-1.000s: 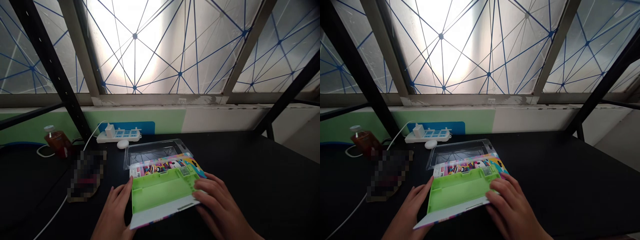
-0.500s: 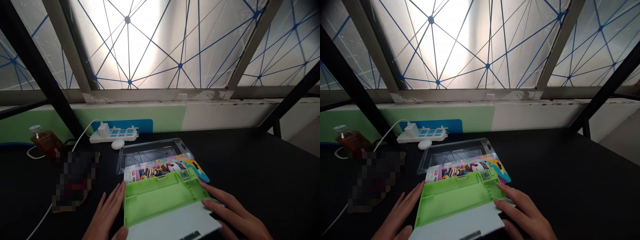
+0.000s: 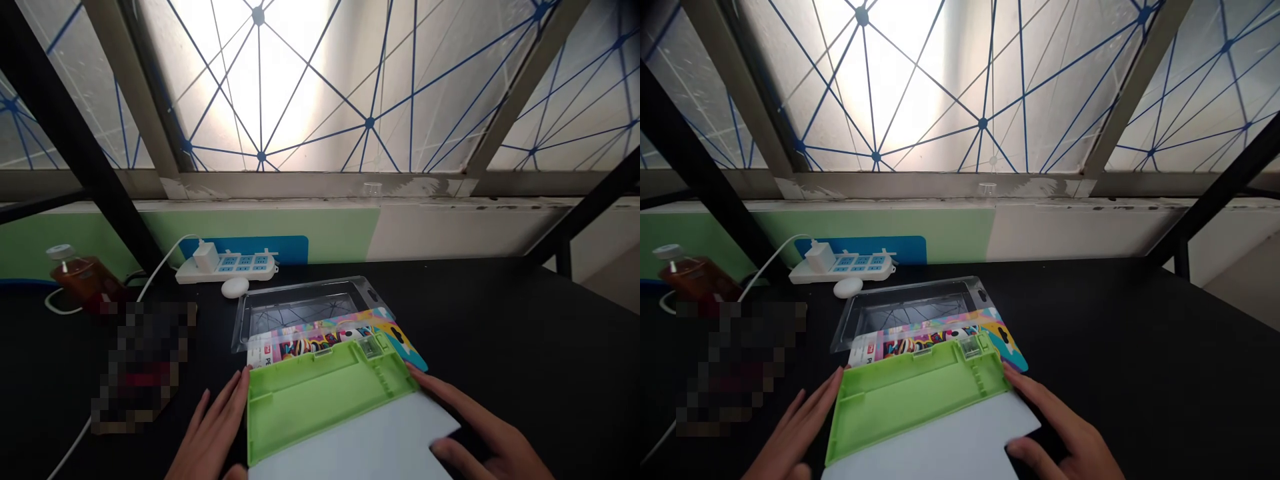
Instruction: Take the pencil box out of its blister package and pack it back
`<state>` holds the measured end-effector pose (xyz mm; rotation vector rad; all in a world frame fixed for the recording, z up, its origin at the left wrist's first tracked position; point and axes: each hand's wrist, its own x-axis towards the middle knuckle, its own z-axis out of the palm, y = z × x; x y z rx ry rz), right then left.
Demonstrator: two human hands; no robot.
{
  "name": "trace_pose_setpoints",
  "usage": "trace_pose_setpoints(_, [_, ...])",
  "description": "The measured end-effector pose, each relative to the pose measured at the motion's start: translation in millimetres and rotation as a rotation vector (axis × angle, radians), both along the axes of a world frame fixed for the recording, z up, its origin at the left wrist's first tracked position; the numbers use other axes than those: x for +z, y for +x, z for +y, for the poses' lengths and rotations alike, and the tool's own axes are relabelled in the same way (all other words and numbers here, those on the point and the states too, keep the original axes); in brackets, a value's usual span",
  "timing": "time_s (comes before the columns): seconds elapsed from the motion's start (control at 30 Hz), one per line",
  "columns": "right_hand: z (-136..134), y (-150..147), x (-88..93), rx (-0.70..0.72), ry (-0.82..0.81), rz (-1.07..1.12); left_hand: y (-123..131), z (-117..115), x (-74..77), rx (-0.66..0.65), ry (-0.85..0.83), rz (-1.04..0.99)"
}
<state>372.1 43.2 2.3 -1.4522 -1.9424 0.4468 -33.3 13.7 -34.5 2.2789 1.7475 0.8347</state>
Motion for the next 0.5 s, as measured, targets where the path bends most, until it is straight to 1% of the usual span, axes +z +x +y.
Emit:
trace_pose_setpoints(0.1, [1.4,-8.6,8.0,-0.08,-0.019,0.044,-8.9,2.6,-8.1,-0.025,-0.022,-0.066])
trace_pose_setpoints(0.2, [3.9,-21.4,16.6,-0.175,0.006,0.039,-11.5,3.1,-12.0,-0.03,-0.035,-0.064])
trace_pose_setpoints(0.27, [6.0,-29.6,18.9,-0.23,0.065,0.028,-7.8,1.4,-9.6,-0.021,-0.017,-0.047])
trace_pose_setpoints(0.33, [7.9,-36.3,17.8,-0.259,0.137,0.0,-1.8,-1.0,-3.8,0.0,0.022,-0.05])
trace_pose_setpoints(0.4, [9.4,-41.3,14.6,-0.229,0.213,-0.048,3.2,-2.3,3.4,0.036,0.04,-0.069])
trace_pose_setpoints(0.43, [10.0,-43.2,12.8,-0.195,0.242,-0.079,4.7,-2.4,6.6,0.053,0.03,-0.072])
trace_pose_setpoints(0.5, [10.8,-46.0,9.6,-0.117,0.286,-0.139,5.9,-1.7,11.2,0.049,-0.009,-0.045])
